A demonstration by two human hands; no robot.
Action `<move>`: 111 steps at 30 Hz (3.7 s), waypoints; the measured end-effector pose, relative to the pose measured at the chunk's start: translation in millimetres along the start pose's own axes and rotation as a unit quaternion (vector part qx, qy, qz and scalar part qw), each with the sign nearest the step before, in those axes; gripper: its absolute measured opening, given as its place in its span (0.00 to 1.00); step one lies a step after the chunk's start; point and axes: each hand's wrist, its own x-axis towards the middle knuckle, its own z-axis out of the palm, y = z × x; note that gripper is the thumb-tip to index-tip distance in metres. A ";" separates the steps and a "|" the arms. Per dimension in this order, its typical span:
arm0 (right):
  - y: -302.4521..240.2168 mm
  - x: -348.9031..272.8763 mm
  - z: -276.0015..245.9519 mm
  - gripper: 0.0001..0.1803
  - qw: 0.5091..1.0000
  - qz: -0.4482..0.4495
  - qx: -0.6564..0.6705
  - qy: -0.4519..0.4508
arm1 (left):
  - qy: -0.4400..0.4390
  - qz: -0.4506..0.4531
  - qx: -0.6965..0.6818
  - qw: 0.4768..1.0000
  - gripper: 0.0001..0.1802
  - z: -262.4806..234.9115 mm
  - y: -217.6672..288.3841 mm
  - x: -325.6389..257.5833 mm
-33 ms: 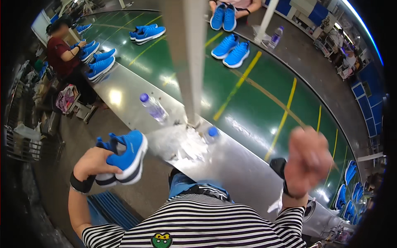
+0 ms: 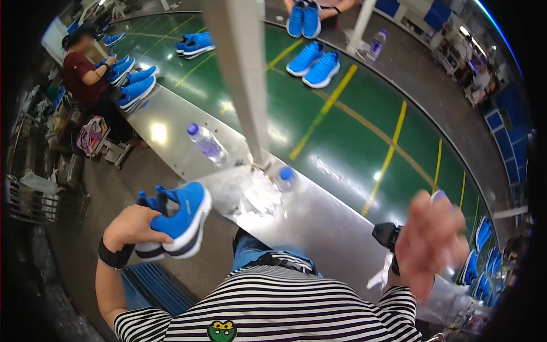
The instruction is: The person wipes the exterior of blue sneakers with a white cloth on a factory assembly line. They handle the shoes one at a time, picking them up from the conveyor belt, wiping the sides and soles, and placing them back down.
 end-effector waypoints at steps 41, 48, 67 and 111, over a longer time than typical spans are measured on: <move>39.0 -344.0 -31.5 0.39 0.679 0.617 -0.066 0.393 | -0.110 0.246 -0.443 0.855 0.28 261.5 232.3 243.4; 36.3 -347.0 -61.7 0.20 0.569 0.665 -0.006 0.483 | -0.322 -0.015 -0.620 0.715 0.22 265.8 222.3 252.2; 29.8 -365.0 -70.2 0.23 0.610 0.626 0.056 0.482 | -0.314 -0.013 -0.655 0.687 0.21 256.1 236.7 244.3; -24.5 -320.3 -73.7 0.37 0.713 0.496 -0.458 0.191 | 0.213 0.362 -0.144 0.896 0.46 216.4 222.1 204.2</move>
